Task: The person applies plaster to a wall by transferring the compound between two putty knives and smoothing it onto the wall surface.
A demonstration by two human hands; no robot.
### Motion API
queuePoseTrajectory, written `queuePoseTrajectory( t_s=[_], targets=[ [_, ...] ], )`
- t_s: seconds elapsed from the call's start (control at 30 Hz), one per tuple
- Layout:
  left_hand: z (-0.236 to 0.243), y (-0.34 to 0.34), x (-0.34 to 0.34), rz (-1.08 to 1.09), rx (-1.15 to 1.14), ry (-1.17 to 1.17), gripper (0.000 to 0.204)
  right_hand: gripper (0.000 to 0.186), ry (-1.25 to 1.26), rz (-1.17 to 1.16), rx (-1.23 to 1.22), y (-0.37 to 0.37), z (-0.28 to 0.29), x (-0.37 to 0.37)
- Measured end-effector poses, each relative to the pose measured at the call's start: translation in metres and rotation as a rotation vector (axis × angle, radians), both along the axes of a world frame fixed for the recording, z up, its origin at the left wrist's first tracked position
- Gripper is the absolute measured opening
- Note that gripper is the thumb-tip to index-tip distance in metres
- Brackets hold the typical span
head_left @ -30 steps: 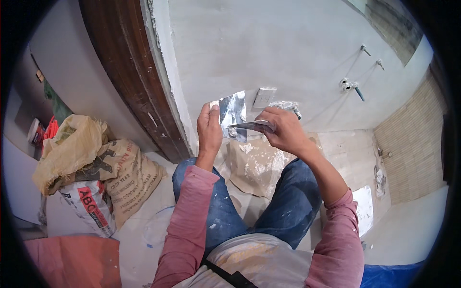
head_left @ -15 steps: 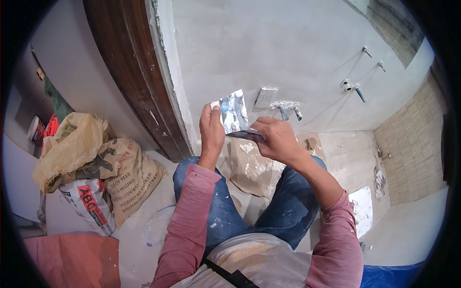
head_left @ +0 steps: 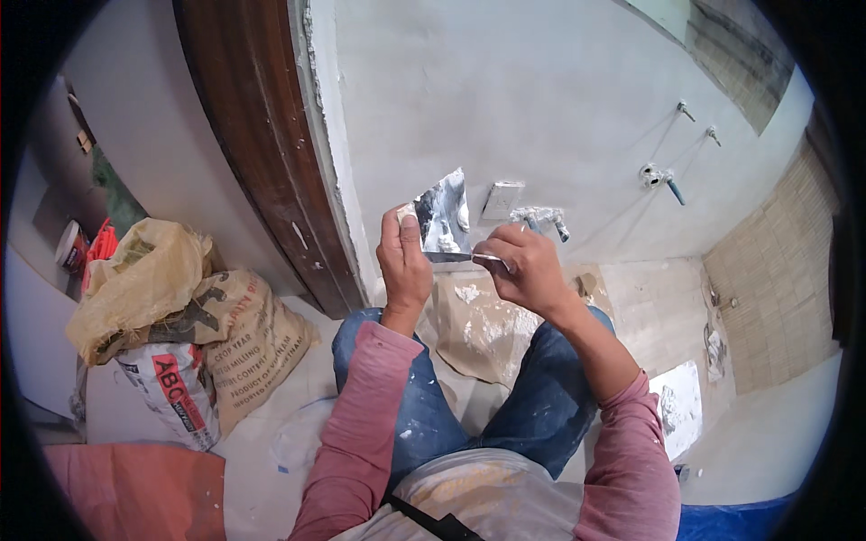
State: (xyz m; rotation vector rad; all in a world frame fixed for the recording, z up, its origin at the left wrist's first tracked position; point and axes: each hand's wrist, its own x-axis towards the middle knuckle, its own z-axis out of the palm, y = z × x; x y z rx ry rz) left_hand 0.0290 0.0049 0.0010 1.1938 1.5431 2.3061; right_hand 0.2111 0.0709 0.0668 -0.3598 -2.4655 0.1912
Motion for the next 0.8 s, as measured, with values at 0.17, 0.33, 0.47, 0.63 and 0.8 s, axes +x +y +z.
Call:
queuePoseTrajectory(
  t_s=[0.17, 0.33, 0.47, 0.63, 0.8],
  targets=[
    [0.005, -0.005, 0.001, 0.058, -0.082, 0.072, 0.03, 0.033, 0.102, -0.021, 0.211, 0.004, -0.004, -0.006],
    [0.004, -0.009, -0.002, 0.064, -0.076, 0.114, 0.03, 0.039, 0.267, -0.066, 0.314, 0.029, 0.014, -0.024],
    [0.007, -0.013, -0.003, 0.068, -0.126, 0.118, 0.028, 0.04, 0.416, -0.109, 0.446, 0.066, 0.026, -0.053],
    [-0.023, 0.01, -0.044, 0.2, 0.132, -0.276, 0.027, 0.024, 0.276, -0.146, 0.552, 0.102, -0.005, -0.093],
    [-0.024, 0.012, -0.048, 0.191, 0.21, -0.399, 0.028, 0.009, 0.122, -0.222, 0.539, 0.122, -0.033, -0.121]
  ],
)
